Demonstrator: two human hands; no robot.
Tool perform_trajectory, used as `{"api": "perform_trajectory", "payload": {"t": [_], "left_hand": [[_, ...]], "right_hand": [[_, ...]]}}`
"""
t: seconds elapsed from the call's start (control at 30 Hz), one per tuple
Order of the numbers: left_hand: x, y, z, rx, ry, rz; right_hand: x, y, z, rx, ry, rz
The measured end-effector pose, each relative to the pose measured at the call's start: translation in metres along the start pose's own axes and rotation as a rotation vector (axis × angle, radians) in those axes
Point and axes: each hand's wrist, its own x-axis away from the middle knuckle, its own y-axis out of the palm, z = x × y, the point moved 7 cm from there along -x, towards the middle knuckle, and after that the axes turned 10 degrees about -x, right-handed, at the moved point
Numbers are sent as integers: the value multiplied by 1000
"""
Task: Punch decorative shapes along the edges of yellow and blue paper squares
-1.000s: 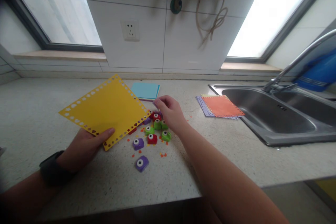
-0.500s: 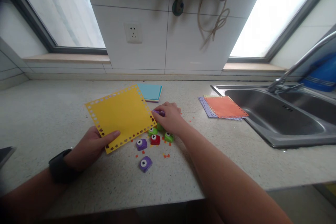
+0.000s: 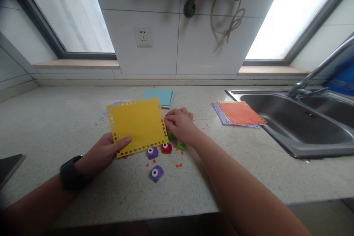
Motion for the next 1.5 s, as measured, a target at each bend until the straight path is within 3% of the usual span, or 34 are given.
{"api": "perform_trajectory", "payload": {"t": [0.17,0.3,0.47,0.67,0.9,1.0,1.23,1.5], "left_hand": [[-3,-4,-4,-99,-12,21],[-3,-3,-5,-80,-19,4],[-2,-1,-3,-43,8,-10],[-3,-5,-5,-214,32,30],[-4,-2,0,-258,81,-8],[-4,-1,0,-243,70,-16],[-2,1,5,-271,84,-11],[-2,-3,1,-237,75,-6]], "right_hand": [[-1,-3,-11,-245,-49,-12],[2,1,-21,-301,-96,-39],[5,4,-10,-471,4,-22],[5,9,-2,-672,100,-24],[-1,-7,9,-869,159,107],[-3,-25,30,-886,207,215],[3,-93,96,-788,218,553],[54,-187,164,-498,361,923]]}}
